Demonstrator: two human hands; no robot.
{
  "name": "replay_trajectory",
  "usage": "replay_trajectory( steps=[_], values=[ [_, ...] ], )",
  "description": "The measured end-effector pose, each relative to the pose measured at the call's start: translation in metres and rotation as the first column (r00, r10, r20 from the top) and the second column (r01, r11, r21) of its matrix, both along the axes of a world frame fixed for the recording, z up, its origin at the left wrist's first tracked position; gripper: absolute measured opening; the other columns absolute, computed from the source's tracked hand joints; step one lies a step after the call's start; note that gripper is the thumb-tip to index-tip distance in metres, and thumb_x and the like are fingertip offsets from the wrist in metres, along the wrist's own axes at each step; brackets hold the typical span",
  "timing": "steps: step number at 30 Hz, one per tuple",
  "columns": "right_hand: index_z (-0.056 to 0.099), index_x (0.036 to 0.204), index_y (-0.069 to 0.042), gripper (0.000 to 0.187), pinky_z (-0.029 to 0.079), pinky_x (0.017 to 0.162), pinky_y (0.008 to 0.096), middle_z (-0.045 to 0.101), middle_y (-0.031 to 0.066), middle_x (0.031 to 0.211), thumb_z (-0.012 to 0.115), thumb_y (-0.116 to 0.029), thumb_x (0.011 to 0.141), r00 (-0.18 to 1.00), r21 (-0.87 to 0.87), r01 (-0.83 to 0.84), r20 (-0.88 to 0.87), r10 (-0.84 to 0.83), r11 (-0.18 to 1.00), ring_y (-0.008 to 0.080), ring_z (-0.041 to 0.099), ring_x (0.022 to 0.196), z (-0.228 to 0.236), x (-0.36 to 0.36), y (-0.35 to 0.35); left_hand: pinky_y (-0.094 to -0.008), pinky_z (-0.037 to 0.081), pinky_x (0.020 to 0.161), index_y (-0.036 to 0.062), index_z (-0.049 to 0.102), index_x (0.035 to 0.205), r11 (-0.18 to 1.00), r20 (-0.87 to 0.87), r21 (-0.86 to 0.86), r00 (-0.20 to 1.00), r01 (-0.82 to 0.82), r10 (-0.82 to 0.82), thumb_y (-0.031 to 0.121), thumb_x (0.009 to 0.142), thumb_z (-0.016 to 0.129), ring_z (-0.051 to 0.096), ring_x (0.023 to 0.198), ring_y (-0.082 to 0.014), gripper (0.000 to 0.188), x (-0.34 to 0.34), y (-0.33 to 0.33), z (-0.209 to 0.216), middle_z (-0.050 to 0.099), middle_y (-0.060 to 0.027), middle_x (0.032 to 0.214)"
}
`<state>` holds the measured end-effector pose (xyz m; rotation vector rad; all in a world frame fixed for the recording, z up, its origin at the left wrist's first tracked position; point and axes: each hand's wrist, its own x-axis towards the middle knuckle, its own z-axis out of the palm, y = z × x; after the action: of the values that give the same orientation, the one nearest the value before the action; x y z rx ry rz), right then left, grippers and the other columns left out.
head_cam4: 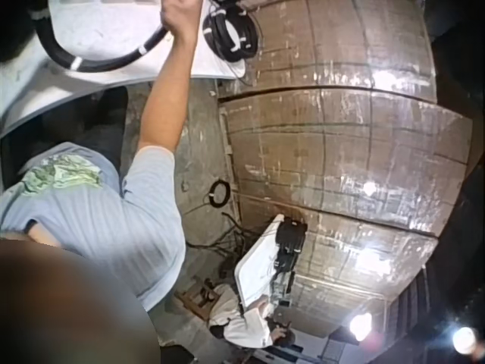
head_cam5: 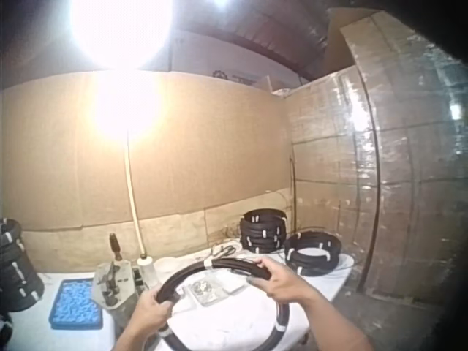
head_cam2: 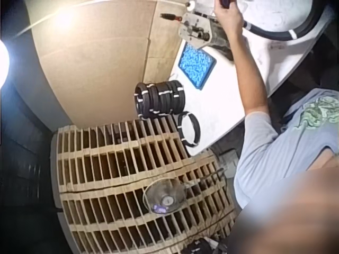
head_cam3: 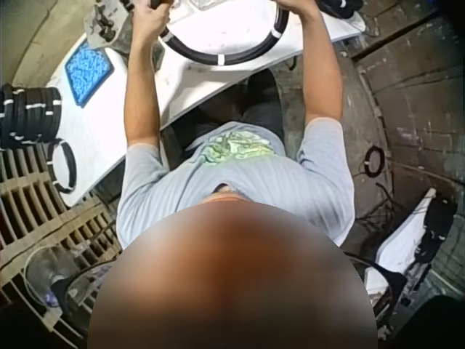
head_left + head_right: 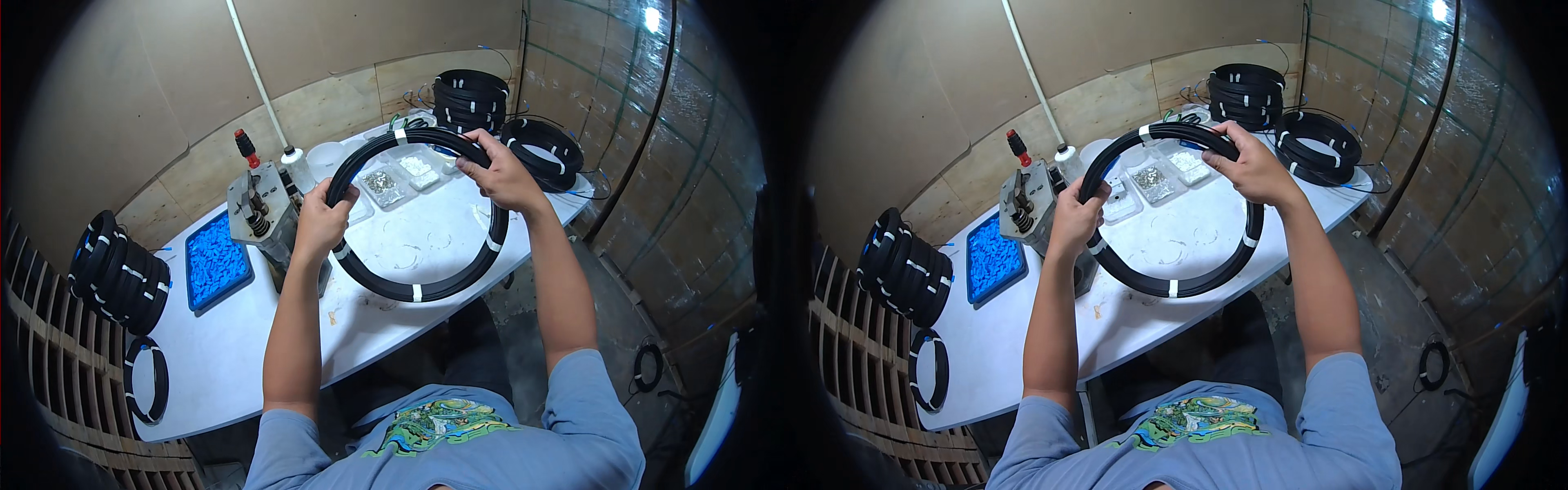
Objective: Taping segments of a black cable coil with white tape.
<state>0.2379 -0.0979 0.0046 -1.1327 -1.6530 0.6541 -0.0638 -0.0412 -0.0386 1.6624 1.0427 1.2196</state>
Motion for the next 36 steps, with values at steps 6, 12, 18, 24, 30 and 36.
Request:
replay_trajectory(
  steps=[6,12,18,24,30,36],
  values=[
    [0.056,0.122,-0.004,0.046,0.046,0.066,0.0255,0.064,0.0035,0.088,0.076,-0.030,0.089,0.991,-0.100,0.071,0.118,-0.059,0.992,0.0082,0.056,0.073,0.009,0.000,-0.003,-0.0238,0.032,0.046,0.0063,0.063,0.093,0.987,0.236,-0.118,0.968,0.112,-0.081,0.014,0.088,0.071,0.040,0.050,-0.0039,0.012,-0.006,-0.004,0.003,0.046,0.0068,0.062],
    [0.048,0.132,-0.007,0.055,0.057,0.069,0.0319,0.063,0.0083,0.099,0.074,-0.032,0.090,0.957,-0.082,-0.013,-0.289,-0.012,0.997,0.0174,0.067,0.083,-0.057,0.003,-0.005,-0.0223,0.033,0.050,0.0106,0.059,0.087,0.962,0.411,-0.221,0.910,0.160,-0.057,0.020,0.087,0.072,0.043,0.058,-0.0037,0.016,-0.013,-0.007,0.006,0.050,0.0060,0.069],
    [0.051,0.119,-0.007,0.027,0.043,0.046,0.0252,0.045,-0.0031,0.066,0.063,-0.019,0.098,0.792,-0.094,0.064,-0.602,-0.108,0.994,0.0058,0.043,0.049,-0.065,-0.018,-0.009,-0.0282,0.041,0.057,0.0159,0.053,0.075,0.929,0.515,-0.266,0.853,0.256,-0.087,0.024,0.086,0.075,0.049,0.063,-0.0104,0.026,-0.015,-0.002,-0.008,0.045,0.0044,0.065],
    [0.051,0.114,-0.009,0.021,0.041,0.046,0.0227,0.048,-0.0011,0.077,0.062,-0.018,0.098,0.785,-0.162,0.033,-0.607,-0.126,0.986,0.0043,0.043,0.052,-0.058,-0.017,-0.009,-0.0282,0.039,0.052,0.0157,0.052,0.073,0.888,0.569,-0.304,0.813,0.345,-0.121,0.023,0.087,0.073,0.045,0.056,-0.0089,0.027,-0.020,0.004,-0.012,0.042,0.0054,0.061],
    [0.049,0.136,-0.006,0.043,0.038,0.041,0.0232,0.046,-0.0045,0.067,0.064,-0.015,0.097,0.761,-0.173,0.068,-0.628,-0.164,0.983,0.0035,0.038,0.046,-0.064,-0.021,-0.012,-0.0285,0.039,0.050,0.0121,0.055,0.081,0.905,0.440,-0.409,0.895,0.119,0.081,0.022,0.092,0.068,0.042,0.054,-0.0087,0.019,-0.006,0.000,-0.014,0.044,0.0049,0.063],
    [0.049,0.129,-0.008,0.037,0.039,0.044,0.0229,0.045,-0.0029,0.065,0.064,-0.013,0.095,0.807,-0.140,0.082,-0.572,-0.148,0.987,0.0045,0.039,0.048,-0.061,-0.020,-0.011,-0.0300,0.041,0.052,0.0103,0.058,0.089,0.904,0.347,-0.428,0.925,0.006,0.158,0.023,0.094,0.066,0.042,0.054,-0.0095,0.016,-0.003,0.004,-0.025,0.043,0.0049,0.064]
  ],
)
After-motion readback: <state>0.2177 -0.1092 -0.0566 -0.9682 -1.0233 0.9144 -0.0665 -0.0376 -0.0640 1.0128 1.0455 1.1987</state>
